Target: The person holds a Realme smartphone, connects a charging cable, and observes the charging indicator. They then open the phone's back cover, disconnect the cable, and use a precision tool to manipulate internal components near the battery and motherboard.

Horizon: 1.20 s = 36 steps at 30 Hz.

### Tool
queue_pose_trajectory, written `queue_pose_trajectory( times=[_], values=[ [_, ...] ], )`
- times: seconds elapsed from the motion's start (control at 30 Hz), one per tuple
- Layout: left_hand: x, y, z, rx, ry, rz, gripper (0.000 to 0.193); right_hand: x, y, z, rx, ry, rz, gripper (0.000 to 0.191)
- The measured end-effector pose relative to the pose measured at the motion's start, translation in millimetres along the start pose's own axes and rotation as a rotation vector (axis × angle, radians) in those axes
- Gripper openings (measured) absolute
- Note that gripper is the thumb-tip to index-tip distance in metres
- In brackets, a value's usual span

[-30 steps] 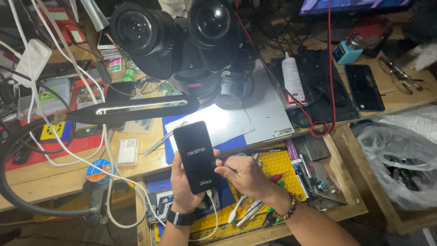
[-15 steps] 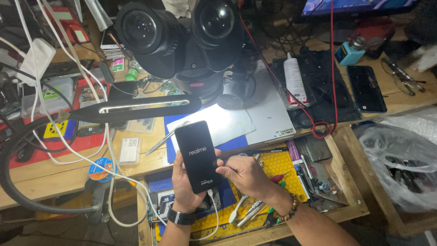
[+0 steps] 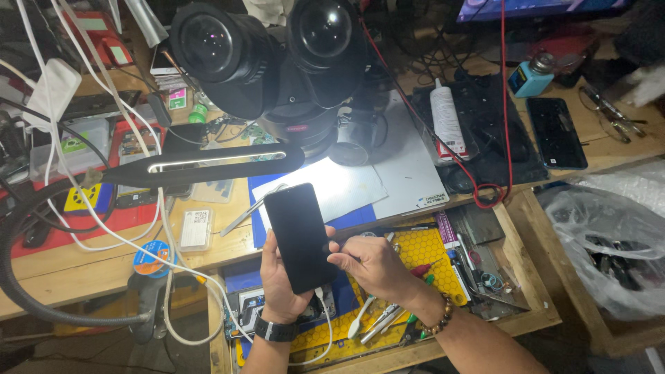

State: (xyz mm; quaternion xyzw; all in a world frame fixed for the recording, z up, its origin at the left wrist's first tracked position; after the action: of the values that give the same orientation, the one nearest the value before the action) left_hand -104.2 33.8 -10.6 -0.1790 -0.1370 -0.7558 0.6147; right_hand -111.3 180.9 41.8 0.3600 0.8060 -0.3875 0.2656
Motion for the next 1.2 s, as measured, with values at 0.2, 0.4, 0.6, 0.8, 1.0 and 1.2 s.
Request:
queue_pose_trajectory(
  times=[0.2, 0.4, 0.6, 0.8, 1.0, 1.2],
  values=[
    [0, 0, 0, 0.008, -0.011, 0.003, 0.069, -1, 0, 0, 0.005, -0.004, -0.013, 0.046],
    [0, -1, 2, -0.001, -0.001, -0.003, 0.071, 1, 0, 1, -0.021, 0.003, 0.014, 0.046],
    [3, 3, -1, -0.022, 0.022, -0.010, 0.069, 2, 1, 8, -0.036, -0.037, 0.079, 0.042],
    [3, 3, 0, -0.032, 0.000, -0.014, 0.068, 2, 0, 8, -0.031, -0.014, 0.057, 0.035],
    [4, 4, 0, -0.039, -0.007, -0.011, 0.069, 5, 2, 10, -0.040, -0.001, 0.077, 0.036],
    [4, 3, -3, -0.025, -0.020, -0.017, 0.070, 6, 2, 11, -0.035, -0.024, 0.058, 0.036]
  ],
)
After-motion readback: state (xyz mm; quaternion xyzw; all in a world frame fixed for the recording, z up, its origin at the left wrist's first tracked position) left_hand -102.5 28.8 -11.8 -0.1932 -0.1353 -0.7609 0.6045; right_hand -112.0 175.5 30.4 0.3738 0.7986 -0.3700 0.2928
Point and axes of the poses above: each hand's wrist, its own y-axis away from the middle knuckle, its own z-axis out of the palm, x = y × z, the point moved 6 cm from there along -y, towards the middle knuckle
